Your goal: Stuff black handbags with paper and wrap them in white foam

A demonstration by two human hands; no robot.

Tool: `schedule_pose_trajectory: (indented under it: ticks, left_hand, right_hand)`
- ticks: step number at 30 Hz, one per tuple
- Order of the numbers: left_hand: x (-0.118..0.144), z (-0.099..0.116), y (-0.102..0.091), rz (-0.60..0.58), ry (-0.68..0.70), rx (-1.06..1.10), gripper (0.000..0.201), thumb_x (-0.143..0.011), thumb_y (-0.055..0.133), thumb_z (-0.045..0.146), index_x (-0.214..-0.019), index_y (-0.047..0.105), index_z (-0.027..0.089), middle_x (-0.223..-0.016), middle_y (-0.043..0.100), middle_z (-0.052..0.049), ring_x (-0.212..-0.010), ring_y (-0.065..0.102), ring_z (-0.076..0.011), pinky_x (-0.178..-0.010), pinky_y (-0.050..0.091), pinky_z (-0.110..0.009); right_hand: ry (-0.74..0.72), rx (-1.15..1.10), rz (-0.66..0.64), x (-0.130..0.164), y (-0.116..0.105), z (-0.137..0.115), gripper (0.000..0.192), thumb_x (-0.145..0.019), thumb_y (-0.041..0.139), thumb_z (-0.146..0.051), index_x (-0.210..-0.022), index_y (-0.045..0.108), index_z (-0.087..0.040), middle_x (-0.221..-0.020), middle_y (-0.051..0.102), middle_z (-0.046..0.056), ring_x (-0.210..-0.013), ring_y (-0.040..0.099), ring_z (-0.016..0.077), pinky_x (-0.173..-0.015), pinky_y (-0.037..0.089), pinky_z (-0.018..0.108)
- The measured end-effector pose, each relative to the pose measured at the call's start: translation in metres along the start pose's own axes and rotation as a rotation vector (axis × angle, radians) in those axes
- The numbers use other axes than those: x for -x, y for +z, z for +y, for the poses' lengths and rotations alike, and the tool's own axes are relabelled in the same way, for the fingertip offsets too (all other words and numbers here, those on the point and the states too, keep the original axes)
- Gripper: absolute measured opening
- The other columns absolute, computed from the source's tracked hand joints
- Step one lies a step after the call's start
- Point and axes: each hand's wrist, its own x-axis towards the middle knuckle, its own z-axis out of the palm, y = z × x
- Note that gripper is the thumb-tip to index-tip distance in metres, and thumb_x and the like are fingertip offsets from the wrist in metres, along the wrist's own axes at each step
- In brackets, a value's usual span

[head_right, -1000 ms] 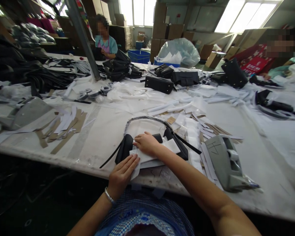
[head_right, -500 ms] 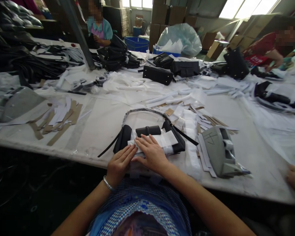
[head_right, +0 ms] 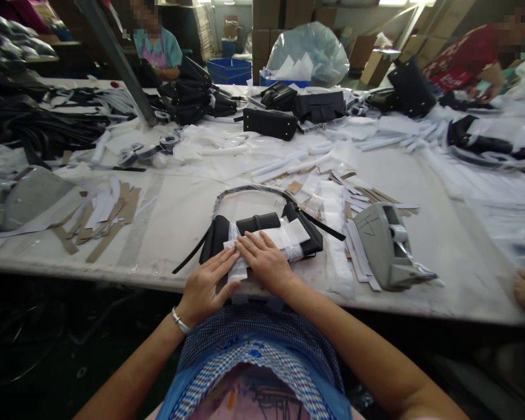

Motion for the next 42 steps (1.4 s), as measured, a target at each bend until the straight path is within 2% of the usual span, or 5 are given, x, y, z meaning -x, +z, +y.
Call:
schedule_pose_trajectory:
  ticks: [6, 14, 20, 24, 42]
  left_hand:
    - [-0.005, -0.001, 0.003, 0.053, -0.071, 0.092, 0.044, -0.103, 0.032, 0.038, -0.134, 0.059, 0.021, -0.141, 0.059, -0.006, -0.134, 0.051, -0.0204, -0.111, 0.047, -0.04]
    - [-0.003, -0.009, 0.02, 0.179, 0.058, -0.102, 0.04, -0.093, 0.06, 0.032, -0.132, 0.06, 0.023, -0.135, 0.063, -0.007, -0.125, 0.06, -0.0236, -0.102, 0.056, -0.041]
    - [0.0, -0.016, 0.023, 0.23, 0.162, -0.164, 0.046, -0.093, 0.059, 0.018, -0.138, 0.054, 0.023, -0.136, 0.062, -0.008, -0.126, 0.058, -0.0226, -0.1, 0.057, -0.038]
    - [0.001, -0.017, 0.024, 0.234, 0.178, -0.182, 0.049, -0.093, 0.056, 0.012, -0.141, 0.051, 0.023, -0.138, 0.061, -0.008, -0.128, 0.057, -0.0225, -0.103, 0.055, -0.038]
    - [0.006, -0.019, 0.041, 0.317, 0.145, -0.205, 0.055, -0.091, 0.055, 0.004, -0.142, 0.05, 0.025, -0.139, 0.06, -0.006, -0.128, 0.056, -0.0217, -0.105, 0.052, -0.039]
  right_hand:
    - [-0.014, 0.001, -0.002, 0.0, -0.004, 0.001, 0.066, -0.084, 0.057, -0.009, -0.148, 0.043, -0.014, -0.151, 0.046, 0.012, -0.143, 0.037, 0.0293, -0.12, 0.026, 0.053]
    - [-0.033, -0.016, 0.033, 0.001, -0.003, 0.003, 0.073, -0.083, 0.067, -0.015, -0.15, 0.038, -0.014, -0.152, 0.045, 0.014, -0.143, 0.037, 0.0302, -0.12, 0.028, 0.053]
    - [-0.169, -0.121, 0.314, 0.051, 0.005, -0.014, 0.05, -0.096, 0.057, -0.018, -0.145, 0.046, -0.017, -0.141, 0.058, 0.01, -0.14, 0.043, 0.0216, -0.12, 0.033, 0.047]
    - [-0.214, -0.11, 0.243, 0.079, 0.022, -0.028, 0.039, -0.097, 0.056, -0.014, -0.136, 0.055, -0.014, -0.134, 0.064, 0.01, -0.133, 0.051, 0.0221, -0.113, 0.042, 0.044]
    - [-0.092, -0.334, 0.416, 0.067, 0.034, -0.059, 0.022, -0.095, 0.05, -0.011, -0.103, 0.069, -0.02, -0.1, 0.077, 0.004, -0.094, 0.073, 0.0175, -0.092, 0.058, 0.034]
